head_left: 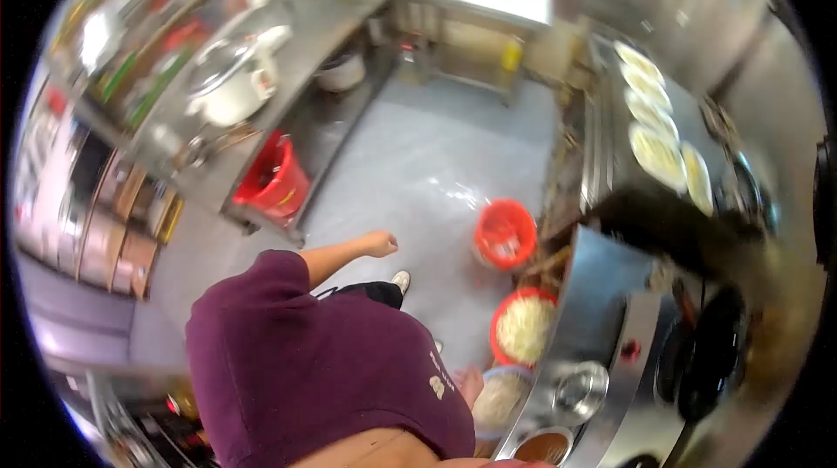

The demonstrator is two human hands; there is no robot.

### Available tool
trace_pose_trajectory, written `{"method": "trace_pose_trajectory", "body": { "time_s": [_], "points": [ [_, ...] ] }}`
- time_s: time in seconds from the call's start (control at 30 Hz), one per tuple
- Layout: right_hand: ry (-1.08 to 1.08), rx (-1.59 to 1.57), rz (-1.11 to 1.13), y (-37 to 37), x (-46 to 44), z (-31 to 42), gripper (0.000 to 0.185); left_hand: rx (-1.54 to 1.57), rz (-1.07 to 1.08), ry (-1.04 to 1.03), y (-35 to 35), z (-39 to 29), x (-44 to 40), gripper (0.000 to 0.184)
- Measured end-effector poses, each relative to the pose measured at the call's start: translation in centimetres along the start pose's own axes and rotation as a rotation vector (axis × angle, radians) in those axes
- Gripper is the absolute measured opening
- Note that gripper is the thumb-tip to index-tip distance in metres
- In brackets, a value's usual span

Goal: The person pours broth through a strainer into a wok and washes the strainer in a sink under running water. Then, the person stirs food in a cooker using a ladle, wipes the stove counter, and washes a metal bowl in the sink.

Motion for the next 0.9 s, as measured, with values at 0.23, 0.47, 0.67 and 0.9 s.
{"method": "trace_pose_trajectory", "body": {
  "time_s": [0.23,0.47,0.67,0.9],
  "points": [
    [0.128,0.136,0.104,-8.5,-7.7,13.5,0.017,0.314,-0.314,0.414,8.0,12.9,5.3,0.024],
    [0.271,0.297,0.267,-28.8,-12.6,22.6,0.021,0.453,-0.495,0.445,18.4,23.9,3.6,0.024],
    [0.194,0.563,0.476,-39.0,-15.1,20.5,0.027,0.603,-0.669,0.32,25.7,26.6,0.9,0.023],
    [0.088,0.947,0.45,-38.3,-19.6,24.0,0.024,0.744,-0.452,0.353,25.8,31.3,-6.6,0.027]
  ]
}}
Point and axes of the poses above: each hand's wrist, its own x-axis away from the middle knuckle, its own y-axis out of the back of the hand, z = x × y, the point moved 1 cm from there along -x, towards the middle knuckle, and after that the axes turned 7 degrees about x, right-handed, at the moved point
